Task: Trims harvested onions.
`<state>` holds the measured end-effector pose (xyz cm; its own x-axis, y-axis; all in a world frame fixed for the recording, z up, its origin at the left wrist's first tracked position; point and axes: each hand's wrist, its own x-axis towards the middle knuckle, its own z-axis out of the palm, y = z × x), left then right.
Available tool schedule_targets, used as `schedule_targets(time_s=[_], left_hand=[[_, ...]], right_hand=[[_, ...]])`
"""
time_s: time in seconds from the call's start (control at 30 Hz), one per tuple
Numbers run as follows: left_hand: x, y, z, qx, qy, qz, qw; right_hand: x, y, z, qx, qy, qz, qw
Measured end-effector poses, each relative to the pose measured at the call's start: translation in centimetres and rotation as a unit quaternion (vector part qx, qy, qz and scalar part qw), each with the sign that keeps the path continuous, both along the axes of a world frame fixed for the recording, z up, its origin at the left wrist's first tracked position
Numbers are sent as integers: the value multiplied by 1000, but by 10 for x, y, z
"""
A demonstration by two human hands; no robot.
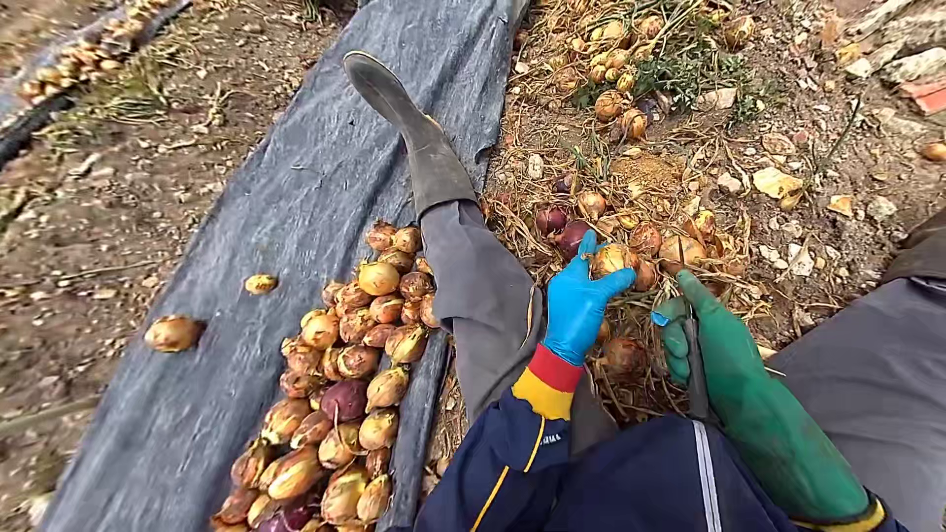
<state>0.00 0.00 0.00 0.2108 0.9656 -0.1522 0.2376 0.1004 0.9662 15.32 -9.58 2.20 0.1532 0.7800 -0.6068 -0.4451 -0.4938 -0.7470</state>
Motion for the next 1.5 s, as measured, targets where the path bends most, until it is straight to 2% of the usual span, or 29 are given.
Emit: schedule_targets(time_s=[0.1,0.2,0.3,0.4,0.47,0.53,0.6,0.67,0.7,0.77,0.83,0.9,1.0,1.07,1.13,1.27,1.4,1.5], left_hand=[[-62,28,29,53,77,65,994],[-155,45,60,63,235,153,958],[-245,34,81,5,427,178,886],[-301,26,64,-2,566,173,806],[-289,26,56,58,545,191,815],[-239,26,50,125,459,191,858],[-171,24,37,167,360,116,910],[-102,17,22,151,342,6,927],[-74,13,13,120,369,-61,920],[-33,9,-7,23,447,-184,875],[-9,4,-28,-47,508,-238,826],[4,0,-38,-71,541,-234,805],[12,0,-46,-78,542,-215,809],[7,6,-51,-91,501,-214,834],[-3,10,-53,-101,428,-203,875],[-15,10,-23,-125,281,-131,942],[-21,-10,-2,-146,180,-139,963],[-24,-24,-2,-128,187,-196,954]], right_hand=[[36,-15,-26,3,-39,15,999],[59,-25,-49,20,-62,36,997],[66,-30,-64,5,-80,36,996],[64,-29,-63,-18,-106,24,994],[64,-20,-56,-12,-127,42,991],[63,-13,-48,-19,-136,65,988],[63,-9,-40,-18,-144,76,986],[65,-6,-35,-12,-159,83,984],[66,-7,-32,-9,-165,86,983],[70,-12,-27,-3,-173,93,981],[73,-21,-25,-12,-178,100,979],[74,-30,-30,-26,-172,98,980],[72,-40,-45,-49,-177,101,978],[69,-43,-47,-69,-183,116,974],[64,-51,-44,-91,-174,143,970],[59,-69,-52,-99,-159,213,959],[45,-59,-51,-113,-147,256,949],[30,-41,-47,-121,-117,263,950]])
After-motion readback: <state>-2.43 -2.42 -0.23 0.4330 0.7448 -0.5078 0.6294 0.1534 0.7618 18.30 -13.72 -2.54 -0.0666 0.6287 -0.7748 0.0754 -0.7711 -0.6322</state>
